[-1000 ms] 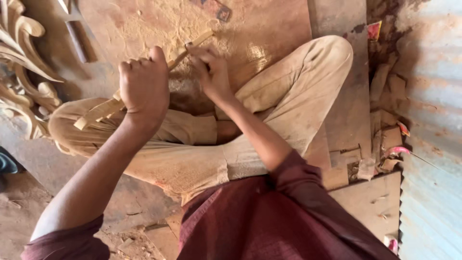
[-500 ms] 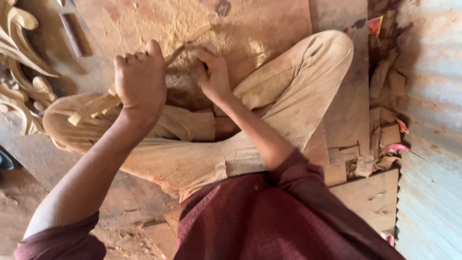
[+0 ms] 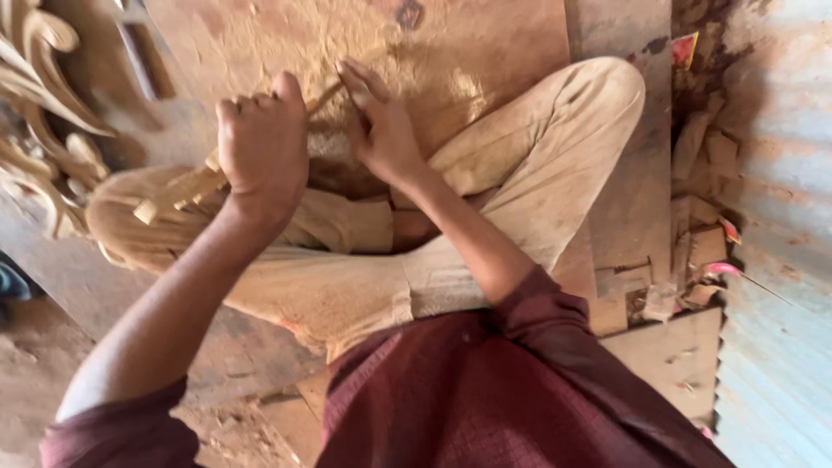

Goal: The person carves a decorative floral pattern into a wooden board using a chisel and mallet. They repeatedly strike the chisel to shape the wood, occasionally adjusting the piece and clearing away wood shavings.

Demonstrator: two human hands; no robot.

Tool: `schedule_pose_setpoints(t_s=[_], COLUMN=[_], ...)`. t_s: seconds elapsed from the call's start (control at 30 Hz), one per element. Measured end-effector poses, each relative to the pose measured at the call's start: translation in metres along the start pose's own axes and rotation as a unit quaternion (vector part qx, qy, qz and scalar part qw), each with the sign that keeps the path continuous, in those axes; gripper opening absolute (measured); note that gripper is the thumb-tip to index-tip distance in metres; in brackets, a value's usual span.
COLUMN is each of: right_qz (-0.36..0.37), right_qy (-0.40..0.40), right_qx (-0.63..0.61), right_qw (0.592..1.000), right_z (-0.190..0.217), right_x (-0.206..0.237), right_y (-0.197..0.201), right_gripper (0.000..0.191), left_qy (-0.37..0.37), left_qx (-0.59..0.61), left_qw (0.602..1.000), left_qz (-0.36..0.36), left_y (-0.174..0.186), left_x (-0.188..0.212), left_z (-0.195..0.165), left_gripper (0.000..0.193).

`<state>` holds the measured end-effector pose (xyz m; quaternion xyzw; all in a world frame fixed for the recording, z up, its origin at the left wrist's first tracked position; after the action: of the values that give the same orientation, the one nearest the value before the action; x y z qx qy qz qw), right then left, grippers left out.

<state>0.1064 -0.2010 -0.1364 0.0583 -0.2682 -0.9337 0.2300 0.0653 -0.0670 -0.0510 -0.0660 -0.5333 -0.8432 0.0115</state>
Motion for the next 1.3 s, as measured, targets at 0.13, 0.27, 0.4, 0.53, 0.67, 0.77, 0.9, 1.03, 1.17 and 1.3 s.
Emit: schedule_pose_setpoints(t_s=[0.13,0.27,0.4,0.53,0.67,0.77,0.9,1.03,1.17,1.3], right_qz=[0.021,-0.013,0.15,0.133,-0.051,-0.066,-0.057,-0.066,-0.074,-0.081], right_qy=[-0.096,0.052,-0.084,-0.105,0.027,0.123,0.007,0.142,0.038,0.079], right_qx=[-0.092,-0.173,0.074,0.139,-0.007,-0.013,-0.013,-0.028,-0.012,-0.017], right_qw=[0.991,0.983,0.982,0.976,0.998,0.99,0.998,0.987,0.996,0.993], right_z=[-0.023,0.028,0.009,-0.02,-0.003,0.017,-0.004,0.021,0.004,0.014], right_x=[-0.004,0.009,0.018,0.005,-0.003,0.002,-0.006,0.0,-0.01,-0.003], right_y=[0.005,0.007,-0.027,-0.01,0.02,0.016,0.011,0.015,0.022,0.018], right_gripper=[0.066,0.06,0.035,0.036,0.068,0.072,0.071,0.07,0.068,0.064], left_qy=[-0.003,-0.003,-0.001,0.001,-0.002,0.002,0.002,0.001,0.001,0.017], left_qx=[-0.047,-0.021,-0.04,-0.021,-0.042,-0.023,-0.071,-0.018,-0.036,-0.017], left_qw=[0.999,1.0,0.996,0.999,0.998,0.998,0.994,0.999,0.998,1.0], left_qz=[0.023,0.017,0.081,0.032,0.056,0.056,0.08,0.034,0.044,-0.017], left_y=[-0.002,0.001,-0.011,-0.004,-0.011,-0.014,-0.019,-0.011,-0.011,0.002], left_x=[-0.001,-0.001,-0.001,-0.004,-0.005,-0.005,-0.003,-0.004,-0.003,-0.001], left_z=[-0.002,-0.002,0.001,0.0,-0.001,-0.001,0.0,-0.002,-0.002,-0.001], left_gripper=[0.011,0.013,0.012,0.015,0.015,0.016,0.021,0.017,0.016,0.015])
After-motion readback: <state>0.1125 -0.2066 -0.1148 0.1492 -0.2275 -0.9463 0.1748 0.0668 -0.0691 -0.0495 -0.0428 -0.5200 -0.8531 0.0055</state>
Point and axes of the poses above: each hand's wrist, its own x-axis away from the middle knuckle, its own y-axis out of the back of the hand, z = x × y, the point moved 9 cm from there along -x, towards the middle knuckle, and after that the axes turned 1 degree about -y, right-handed, at the moved point
